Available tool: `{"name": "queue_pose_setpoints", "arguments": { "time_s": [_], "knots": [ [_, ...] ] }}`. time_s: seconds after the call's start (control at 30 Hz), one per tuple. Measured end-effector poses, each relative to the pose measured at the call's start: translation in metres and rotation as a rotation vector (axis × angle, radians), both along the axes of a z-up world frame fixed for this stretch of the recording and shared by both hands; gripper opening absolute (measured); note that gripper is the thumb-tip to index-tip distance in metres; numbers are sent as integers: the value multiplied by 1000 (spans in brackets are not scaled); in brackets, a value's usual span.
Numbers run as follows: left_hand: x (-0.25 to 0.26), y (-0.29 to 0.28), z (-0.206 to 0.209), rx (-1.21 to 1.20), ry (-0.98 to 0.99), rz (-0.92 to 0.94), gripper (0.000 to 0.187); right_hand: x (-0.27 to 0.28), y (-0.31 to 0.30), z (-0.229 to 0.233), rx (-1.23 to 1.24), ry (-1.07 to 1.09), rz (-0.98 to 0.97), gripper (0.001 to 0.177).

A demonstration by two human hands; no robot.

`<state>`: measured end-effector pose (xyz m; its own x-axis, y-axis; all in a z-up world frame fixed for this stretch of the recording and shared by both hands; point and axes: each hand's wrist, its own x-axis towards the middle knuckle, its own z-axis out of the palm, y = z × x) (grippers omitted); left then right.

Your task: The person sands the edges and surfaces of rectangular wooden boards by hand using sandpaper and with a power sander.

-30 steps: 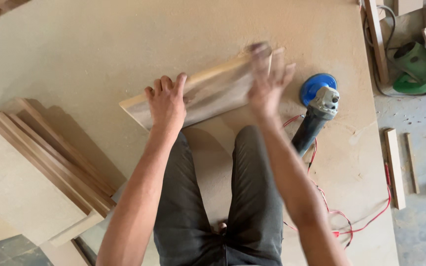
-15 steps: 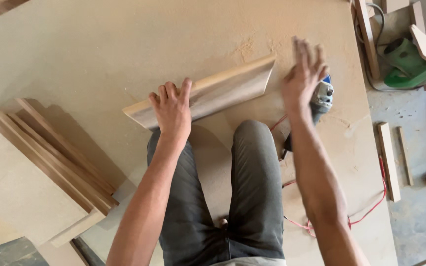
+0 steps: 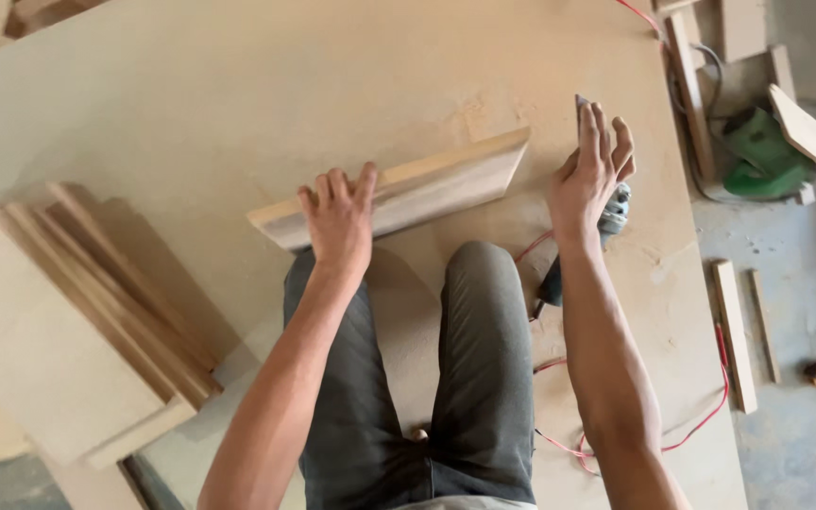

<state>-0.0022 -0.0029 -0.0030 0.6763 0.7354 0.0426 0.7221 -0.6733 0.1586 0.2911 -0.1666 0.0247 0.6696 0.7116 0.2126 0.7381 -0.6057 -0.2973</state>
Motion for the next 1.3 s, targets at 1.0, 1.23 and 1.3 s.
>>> {"name": "queue_pose_setpoints", "arguments": {
  "time_s": [1.0,1.23,1.3],
  "knots": [
    [-123,67,-65,-1224,-1091,680,70,-188,82,-7,-474,127,397,91],
    [-133,49,-100,-1385,-1388,714,81,-253,125,-33,-846,437,550,79],
    [-134,53,-114,-1438,-1419,742,82,-175,85,-41,-364,-94,503,80]
  ]
}}
